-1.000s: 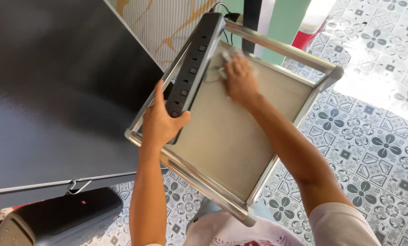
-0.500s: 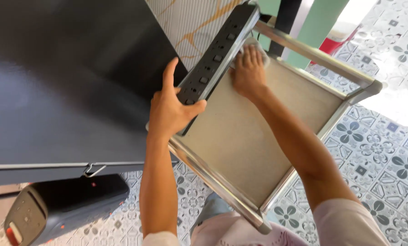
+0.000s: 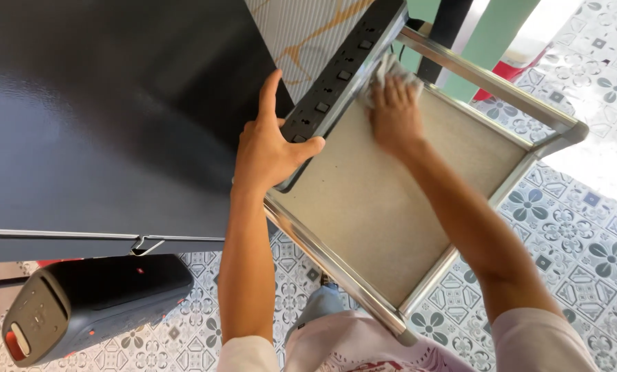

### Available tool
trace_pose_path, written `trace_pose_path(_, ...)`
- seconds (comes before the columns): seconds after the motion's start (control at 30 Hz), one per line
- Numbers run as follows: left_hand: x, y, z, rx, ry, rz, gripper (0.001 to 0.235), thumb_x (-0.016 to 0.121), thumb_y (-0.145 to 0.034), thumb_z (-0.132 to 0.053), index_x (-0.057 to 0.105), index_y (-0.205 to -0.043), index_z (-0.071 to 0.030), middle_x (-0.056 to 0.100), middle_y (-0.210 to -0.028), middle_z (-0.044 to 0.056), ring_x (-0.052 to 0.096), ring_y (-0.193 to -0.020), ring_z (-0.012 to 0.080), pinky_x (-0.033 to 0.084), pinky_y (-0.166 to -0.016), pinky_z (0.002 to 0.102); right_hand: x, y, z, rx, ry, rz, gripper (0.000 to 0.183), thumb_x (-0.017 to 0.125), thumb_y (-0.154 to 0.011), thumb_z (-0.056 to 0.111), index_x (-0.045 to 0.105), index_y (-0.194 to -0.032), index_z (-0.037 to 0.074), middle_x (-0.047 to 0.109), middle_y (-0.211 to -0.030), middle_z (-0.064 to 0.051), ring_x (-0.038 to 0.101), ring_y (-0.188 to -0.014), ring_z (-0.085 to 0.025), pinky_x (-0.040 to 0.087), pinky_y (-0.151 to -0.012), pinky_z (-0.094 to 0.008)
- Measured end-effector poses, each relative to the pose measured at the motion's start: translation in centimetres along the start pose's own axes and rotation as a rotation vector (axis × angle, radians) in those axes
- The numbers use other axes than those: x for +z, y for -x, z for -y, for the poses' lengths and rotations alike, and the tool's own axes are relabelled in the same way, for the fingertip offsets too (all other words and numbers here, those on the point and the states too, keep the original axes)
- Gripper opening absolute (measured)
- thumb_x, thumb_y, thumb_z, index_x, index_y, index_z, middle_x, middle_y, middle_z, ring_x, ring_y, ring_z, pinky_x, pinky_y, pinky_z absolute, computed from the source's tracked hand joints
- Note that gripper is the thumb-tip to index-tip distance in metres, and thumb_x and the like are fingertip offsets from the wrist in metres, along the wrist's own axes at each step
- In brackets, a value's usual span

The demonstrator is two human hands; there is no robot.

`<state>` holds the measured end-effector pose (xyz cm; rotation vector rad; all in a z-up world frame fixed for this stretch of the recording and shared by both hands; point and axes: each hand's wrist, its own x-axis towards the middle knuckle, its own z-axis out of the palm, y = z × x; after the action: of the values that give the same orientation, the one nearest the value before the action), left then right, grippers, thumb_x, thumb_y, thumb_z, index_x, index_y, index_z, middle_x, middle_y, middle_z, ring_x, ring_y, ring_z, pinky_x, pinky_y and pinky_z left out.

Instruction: The person removes a stack of paper with binder clips from a metal cart and places it on a nearby table. They then use a cloth to wipe the interior surfaces of the cart, including the sides and a power strip. Finally, the person returns the paper and binder clips to the cart.

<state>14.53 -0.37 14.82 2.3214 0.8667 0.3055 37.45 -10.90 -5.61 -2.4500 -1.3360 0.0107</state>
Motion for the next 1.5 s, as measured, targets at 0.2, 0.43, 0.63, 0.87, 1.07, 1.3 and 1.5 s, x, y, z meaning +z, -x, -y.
trace_pose_path(0.2, 0.7, 0.2, 1.2, 0.018, 0.018, -0.04, 0.109, 0.079, -0.066, -0.036, 0.021, -0.158, -0.028, 0.077, -0.092, 0.004, 0.073, -0.09, 0.0307, 0.055, -0.087, 0.043, 2.4, 4.4, 11.1, -0.541, 0.119, -0.152, 0.017, 0.056, -0.084, 0.015, 0.068, -0.076, 0.006, 0.066, -0.084, -0.015, 0.057, -0.076, -0.033, 0.04, -0.085, -0.05)
trace_pose_path(0.43, 0.5, 0.3, 1.6, 0.031, -0.003, -0.041, 0.11, 0.08, -0.065, -0.037, 0.022, -0.157, -0.027, 0.079, -0.099, 0.008, 0.074, -0.091, 0.0316, 0.056, -0.088, 0.043, -0.8, 3.5, 11.0, -0.39, -0.849, -0.008, 0.026, 0.057, -0.083, -0.008, 0.061, -0.109, -0.003, 0.069, -0.095, -0.019, 0.062, -0.073, -0.032, 0.051, -0.065, -0.042)
trace_pose_path(0.63, 1.7, 0.4, 2.9, 0.035, -0.013, -0.054, 0.111, 0.081, -0.065, -0.039, 0.021, -0.158, -0.028, 0.073, -0.114, 0.012, 0.069, -0.099, 0.0334, 0.052, -0.094, 0.047, 4.0, 5.3, 12.7, -0.361, -0.186, 0.066, 0.023, 0.055, -0.09, 0.014, 0.069, -0.105, 0.004, 0.066, -0.115, -0.019, 0.059, -0.104, -0.039, 0.047, -0.091, -0.051)
trace_pose_path(0.87, 2.7, 0.1, 3.0, 0.086, -0.009, -0.108, 0.113, 0.083, -0.064, -0.04, 0.021, -0.157, -0.028, 0.074, -0.12, 0.014, 0.07, -0.101, 0.0346, 0.048, -0.098, 0.048, -2.8, 6.4, 15.5, -0.305, -0.88, 0.541, 0.028, 0.058, -0.095, 0.019, 0.064, -0.119, 0.007, 0.072, -0.122, -0.009, 0.066, -0.105, -0.025, 0.053, -0.092, -0.041)
trace_pose_path(1.07, 2.3, 0.8, 2.3, 0.003, 0.042, -0.071, 0.112, 0.083, -0.067, -0.038, 0.019, -0.158, -0.029, 0.073, -0.118, 0.019, 0.072, -0.104, 0.0362, 0.058, -0.089, 0.047, 8.3, 4.9, 11.8, -0.525, 0.188, 0.181, 0.027, 0.054, -0.09, 0.018, 0.075, -0.084, 0.002, 0.073, -0.089, -0.021, 0.059, -0.092, -0.041, 0.043, -0.095, -0.053)
trace_pose_path(1.3, 2.8, 0.0, 3.6, 0.103, 0.042, -0.114, 0.111, 0.083, -0.066, -0.037, 0.021, -0.157, -0.025, 0.074, -0.118, 0.018, 0.073, -0.1, 0.0377, 0.059, -0.084, 0.047, -5.3, 7.1, 12.3, -0.497, -0.707, 0.495, 0.015, 0.058, -0.096, 0.009, 0.068, -0.104, 0.002, 0.073, -0.089, -0.006, 0.063, -0.073, -0.025, 0.052, -0.072, -0.039)
trace_pose_path(1.5, 2.8, 0.8, 4.4, 0.057, 0.047, -0.095, 0.112, 0.085, -0.067, -0.041, 0.019, -0.157, -0.027, 0.072, -0.12, 0.018, 0.07, -0.105, 0.0356, 0.056, -0.09, 0.048, -4.2, 8.0, 6.9, -0.034, -0.301, 0.085, 0.043, 0.051, -0.108, 0.028, 0.053, -0.143, 0.003, 0.057, -0.133, -0.024, 0.06, -0.107, -0.041, 0.054, -0.088, -0.054)
